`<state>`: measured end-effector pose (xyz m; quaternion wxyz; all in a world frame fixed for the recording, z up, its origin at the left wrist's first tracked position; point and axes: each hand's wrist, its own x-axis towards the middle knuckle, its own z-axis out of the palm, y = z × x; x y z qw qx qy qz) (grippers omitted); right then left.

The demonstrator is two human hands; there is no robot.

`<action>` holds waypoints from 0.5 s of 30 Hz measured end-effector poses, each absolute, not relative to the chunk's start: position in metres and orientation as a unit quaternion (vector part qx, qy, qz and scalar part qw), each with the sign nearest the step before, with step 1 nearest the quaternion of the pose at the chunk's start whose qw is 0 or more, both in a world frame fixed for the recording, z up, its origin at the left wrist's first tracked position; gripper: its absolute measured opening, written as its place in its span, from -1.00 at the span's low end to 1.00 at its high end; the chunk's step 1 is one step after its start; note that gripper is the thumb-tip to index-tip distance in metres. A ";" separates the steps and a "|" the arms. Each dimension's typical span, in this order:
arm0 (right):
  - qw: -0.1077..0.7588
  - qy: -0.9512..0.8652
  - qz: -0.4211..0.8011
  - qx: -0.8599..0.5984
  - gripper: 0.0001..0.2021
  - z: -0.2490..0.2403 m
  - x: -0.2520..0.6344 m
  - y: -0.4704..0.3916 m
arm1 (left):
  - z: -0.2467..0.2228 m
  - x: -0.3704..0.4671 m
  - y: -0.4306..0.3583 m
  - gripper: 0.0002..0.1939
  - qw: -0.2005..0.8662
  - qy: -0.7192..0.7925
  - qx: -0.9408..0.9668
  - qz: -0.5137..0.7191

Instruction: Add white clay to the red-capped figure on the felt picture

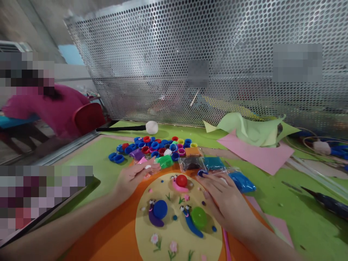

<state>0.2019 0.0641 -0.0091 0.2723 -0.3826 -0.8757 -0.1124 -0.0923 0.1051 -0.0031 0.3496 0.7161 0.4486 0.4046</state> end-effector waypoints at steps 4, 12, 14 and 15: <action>0.277 -0.871 -0.105 -0.391 -0.70 -0.009 0.200 0.064 | -0.001 -0.091 0.104 -0.62 0.367 0.435 0.714 0.408; 0.280 -0.869 -0.090 -0.399 -0.70 -0.009 0.200 0.063 | 0.001 -0.088 0.102 -0.67 0.392 0.427 0.700 0.416; 0.282 -0.869 -0.086 -0.396 -0.71 -0.010 0.201 0.063 | 0.000 -0.088 0.103 -0.68 0.398 0.438 0.684 0.426; 0.285 -0.869 -0.085 -0.395 -0.71 -0.011 0.201 0.063 | -0.001 -0.089 0.103 -0.68 0.401 0.443 0.676 0.431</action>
